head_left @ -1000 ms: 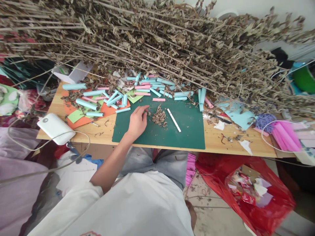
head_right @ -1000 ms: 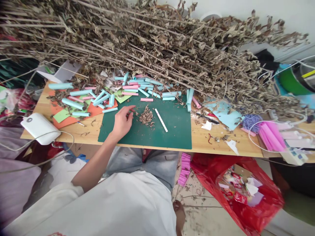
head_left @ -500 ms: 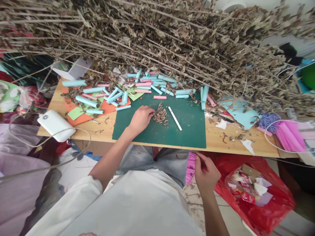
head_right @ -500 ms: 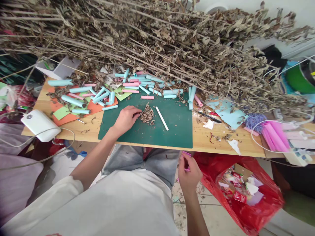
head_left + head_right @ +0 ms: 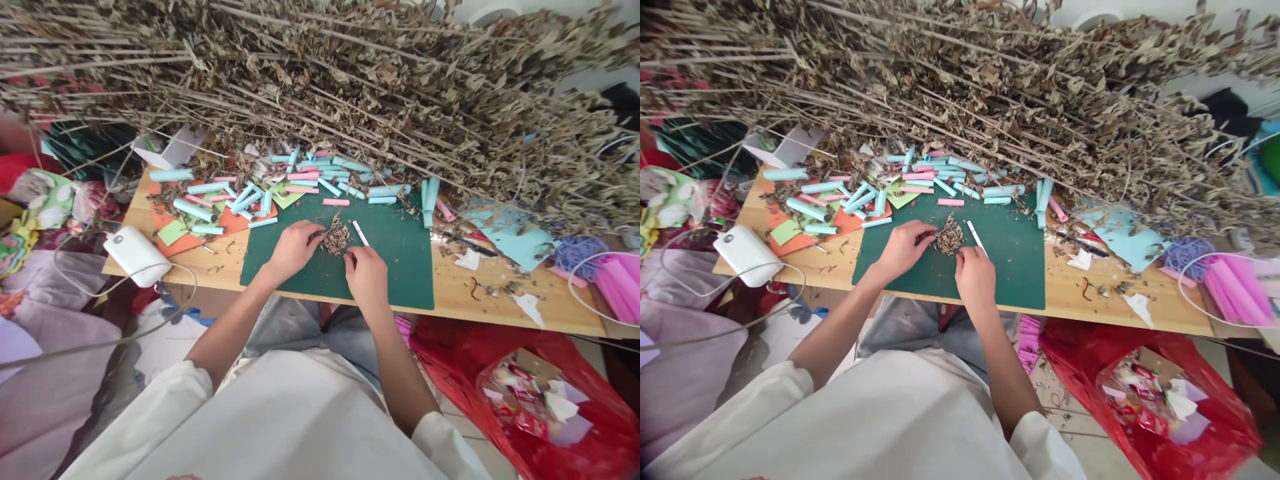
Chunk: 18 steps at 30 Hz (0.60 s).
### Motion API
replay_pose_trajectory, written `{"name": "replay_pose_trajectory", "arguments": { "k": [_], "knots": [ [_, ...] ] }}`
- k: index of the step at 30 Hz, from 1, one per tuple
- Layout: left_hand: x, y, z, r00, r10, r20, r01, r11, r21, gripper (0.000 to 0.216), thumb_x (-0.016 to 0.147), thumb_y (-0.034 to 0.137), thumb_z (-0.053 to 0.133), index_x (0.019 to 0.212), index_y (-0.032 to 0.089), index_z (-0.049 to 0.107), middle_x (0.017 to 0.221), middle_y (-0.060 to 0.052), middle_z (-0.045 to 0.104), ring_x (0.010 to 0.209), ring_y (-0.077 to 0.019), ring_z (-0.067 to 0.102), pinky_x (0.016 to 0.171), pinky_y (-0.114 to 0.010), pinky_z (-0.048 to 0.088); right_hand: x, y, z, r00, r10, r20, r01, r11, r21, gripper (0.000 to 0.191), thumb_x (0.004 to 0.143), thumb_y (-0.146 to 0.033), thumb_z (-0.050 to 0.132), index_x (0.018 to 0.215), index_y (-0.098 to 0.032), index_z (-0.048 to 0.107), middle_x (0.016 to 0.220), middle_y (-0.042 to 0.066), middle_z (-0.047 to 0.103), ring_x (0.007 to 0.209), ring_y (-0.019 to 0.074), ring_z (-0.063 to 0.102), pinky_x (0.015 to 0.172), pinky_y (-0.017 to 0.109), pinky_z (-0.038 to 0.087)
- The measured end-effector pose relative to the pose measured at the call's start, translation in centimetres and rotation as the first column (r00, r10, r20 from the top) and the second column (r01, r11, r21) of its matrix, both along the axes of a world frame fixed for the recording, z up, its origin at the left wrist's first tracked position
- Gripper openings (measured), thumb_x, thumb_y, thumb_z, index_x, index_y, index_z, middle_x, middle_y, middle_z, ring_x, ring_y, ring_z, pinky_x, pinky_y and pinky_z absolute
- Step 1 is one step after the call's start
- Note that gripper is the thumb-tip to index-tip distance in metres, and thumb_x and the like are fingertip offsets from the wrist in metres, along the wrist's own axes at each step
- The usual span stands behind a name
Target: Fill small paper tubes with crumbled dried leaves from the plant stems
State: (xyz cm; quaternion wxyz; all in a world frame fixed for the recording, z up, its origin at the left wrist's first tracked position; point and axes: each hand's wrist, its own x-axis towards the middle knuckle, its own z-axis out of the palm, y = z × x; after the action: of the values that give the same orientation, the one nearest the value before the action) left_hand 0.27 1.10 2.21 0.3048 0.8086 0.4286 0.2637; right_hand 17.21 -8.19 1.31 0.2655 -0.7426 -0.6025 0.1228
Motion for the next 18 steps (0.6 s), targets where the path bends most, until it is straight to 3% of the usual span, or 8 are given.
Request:
{"name": "replay_pose_trajectory", "arguments": {
  "k": [3,5,8,10,12,15,18],
  "knots": [
    [0.7,-0.2,0.3,0.992,0.028,0.12,-0.019,0.997,-0.075,0.02,0.091,0.022,0.058,0.104,0.018,0.073,0.098,-0.008,0.073,0.088,-0.0191,0.067,0.081,-0.031,0.051,0.6,0.3,0.6,0.972,-0.038,-0.232,0.061,0.994,0.092,0.016,0.087,-0.026,0.058,0.09,-0.018,0.071,0.083,0.006,0.069,0.069,0.0164,0.061,0.07,0.03,0.05],
    [1.2,-0.4,0.5,0.969,0.046,0.241,0.006,0.978,-0.208,0.022,0.089,0.028,0.062,0.105,0.018,0.074,0.098,-0.008,0.075,0.087,-0.0189,0.068,0.08,-0.03,0.052,0.6,0.8,1.0,0.9,-0.051,-0.434,0.12,0.984,0.132,0.017,0.086,-0.031,0.062,0.091,-0.018,0.071,0.083,0.004,0.07,0.069,0.0151,0.063,0.066,0.028,0.052],
    [1.8,-0.6,0.5,0.891,0.089,0.444,0.132,0.886,-0.443,0.033,0.081,0.036,0.072,0.108,0.016,0.074,0.102,-0.009,0.075,0.088,-0.02,0.07,0.08,-0.03,0.055,-0.2,1.6,1.2,0.777,-0.036,-0.628,0.178,0.97,0.166,0.02,0.082,-0.033,0.068,0.096,-0.018,0.07,0.084,0.003,0.071,0.072,0.0152,0.066,0.068,0.027,0.055],
    [2.0,-0.6,0.2,0.833,0.155,0.532,0.193,0.819,-0.541,0.036,0.077,0.039,0.075,0.104,0.014,0.075,0.098,-0.01,0.076,0.084,-0.02,0.07,0.078,-0.03,0.056,-1.0,2.0,1.0,0.753,-0.025,-0.657,0.209,0.957,0.202,0.021,0.079,-0.032,0.071,0.096,-0.019,0.068,0.082,0.002,0.07,0.072,0.0148,0.067,0.068,0.027,0.055],
    [1.9,-0.5,-0.2,0.795,0.223,0.564,0.2,0.782,-0.591,0.035,0.074,0.039,0.078,0.096,0.013,0.077,0.09,-0.009,0.077,0.077,-0.0187,0.07,0.075,-0.03,0.057,-1.6,2.2,0.8,0.791,-0.029,-0.612,0.22,0.945,0.24,0.018,0.079,-0.031,0.072,0.091,-0.02,0.068,0.079,0.0,0.07,0.069,0.014,0.066,0.067,0.026,0.055],
    [1.6,-0.3,-0.7,0.784,0.272,0.558,0.167,0.773,-0.612,0.03,0.07,0.037,0.081,0.089,0.014,0.078,0.085,-0.008,0.077,0.074,-0.0174,0.069,0.074,-0.029,0.057,-1.9,2.3,0.5,0.851,0.016,-0.524,0.147,0.952,0.268,0.01,0.081,-0.03,0.07,0.087,-0.021,0.07,0.079,0.0,0.072,0.066,0.0136,0.065,0.068,0.027,0.056],
    [1.3,-0.1,-1.0,0.784,0.299,0.545,0.123,0.785,-0.608,0.028,0.068,0.035,0.081,0.087,0.015,0.078,0.084,-0.007,0.076,0.074,-0.0168,0.069,0.075,-0.029,0.056,-1.7,2.4,0.4,0.832,0.117,-0.543,0.043,0.961,0.273,0.011,0.084,-0.027,0.067,0.093,-0.023,0.073,0.09,0.002,0.074,0.078,0.0158,0.069,0.074,0.03,0.058]
  ]
}}
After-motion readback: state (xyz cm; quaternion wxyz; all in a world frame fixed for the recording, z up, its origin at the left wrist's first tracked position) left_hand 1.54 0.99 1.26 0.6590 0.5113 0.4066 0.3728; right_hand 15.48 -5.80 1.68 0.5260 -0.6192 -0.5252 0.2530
